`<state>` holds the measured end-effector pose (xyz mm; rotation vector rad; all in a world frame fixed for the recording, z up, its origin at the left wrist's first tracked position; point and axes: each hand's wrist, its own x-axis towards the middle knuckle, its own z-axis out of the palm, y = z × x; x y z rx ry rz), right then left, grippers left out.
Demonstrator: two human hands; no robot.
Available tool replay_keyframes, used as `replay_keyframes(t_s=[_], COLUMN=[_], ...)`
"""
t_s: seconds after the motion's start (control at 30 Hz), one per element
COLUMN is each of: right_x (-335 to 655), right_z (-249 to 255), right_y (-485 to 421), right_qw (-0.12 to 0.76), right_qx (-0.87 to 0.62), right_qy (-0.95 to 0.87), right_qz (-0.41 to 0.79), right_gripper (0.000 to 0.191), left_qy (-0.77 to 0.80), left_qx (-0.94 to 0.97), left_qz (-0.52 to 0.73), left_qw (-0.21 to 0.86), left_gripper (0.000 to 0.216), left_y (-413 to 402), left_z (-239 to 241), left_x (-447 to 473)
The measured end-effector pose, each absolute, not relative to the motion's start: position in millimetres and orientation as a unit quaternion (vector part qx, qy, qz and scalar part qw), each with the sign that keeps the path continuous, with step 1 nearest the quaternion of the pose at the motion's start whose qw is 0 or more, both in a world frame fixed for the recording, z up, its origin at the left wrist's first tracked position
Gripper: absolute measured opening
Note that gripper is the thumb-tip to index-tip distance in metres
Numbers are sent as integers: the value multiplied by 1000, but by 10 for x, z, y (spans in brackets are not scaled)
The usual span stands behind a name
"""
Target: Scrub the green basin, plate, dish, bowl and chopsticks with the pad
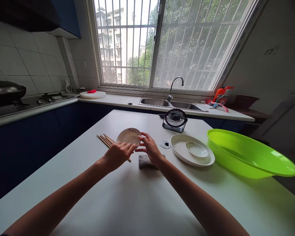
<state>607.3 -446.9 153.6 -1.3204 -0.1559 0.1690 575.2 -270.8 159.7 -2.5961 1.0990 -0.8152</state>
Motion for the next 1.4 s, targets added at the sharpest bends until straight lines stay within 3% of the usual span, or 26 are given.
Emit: replay_keyframes(t_s=[0.2, 0.4, 0.57, 0.7, 0.83, 1.0, 1.4], right_x=[6146, 6189, 6197, 6184, 6176, 6161, 6189], right_z=[1507, 1544, 1565, 1592, 1641, 1704, 1711], right_y=[-4552, -4709, -4828, -4905, -4924, -4926, -4966], right_qw=[768, 708, 665, 643, 636, 637, 558], right_qx=[-634, -690, -723, -723, -731, -738, -804], right_qy=[-71, -125, -151, -207, -198, -153, -195], right_qz=[59, 82, 113, 144, 149, 163, 67], right_gripper=[38, 43, 48, 45, 39, 36, 46], left_qy=[377, 246, 167, 163, 158, 196, 109], left_qx=[-877, -903, -884, -817, -764, -711, -680], left_qz=[-298, -282, -134, 58, 196, 263, 226], left_qw=[-27, -211, -416, -550, -594, -622, -689], left_gripper=[28, 38, 49, 59, 59, 52, 44], left_y=[-2729, -2582, -2511, -2536, -2552, -2552, -2615], left_z=[1602, 1637, 1567, 1516, 1519, 1561, 1543], left_x=[5724, 5861, 6012, 6031, 5984, 5942, 5894])
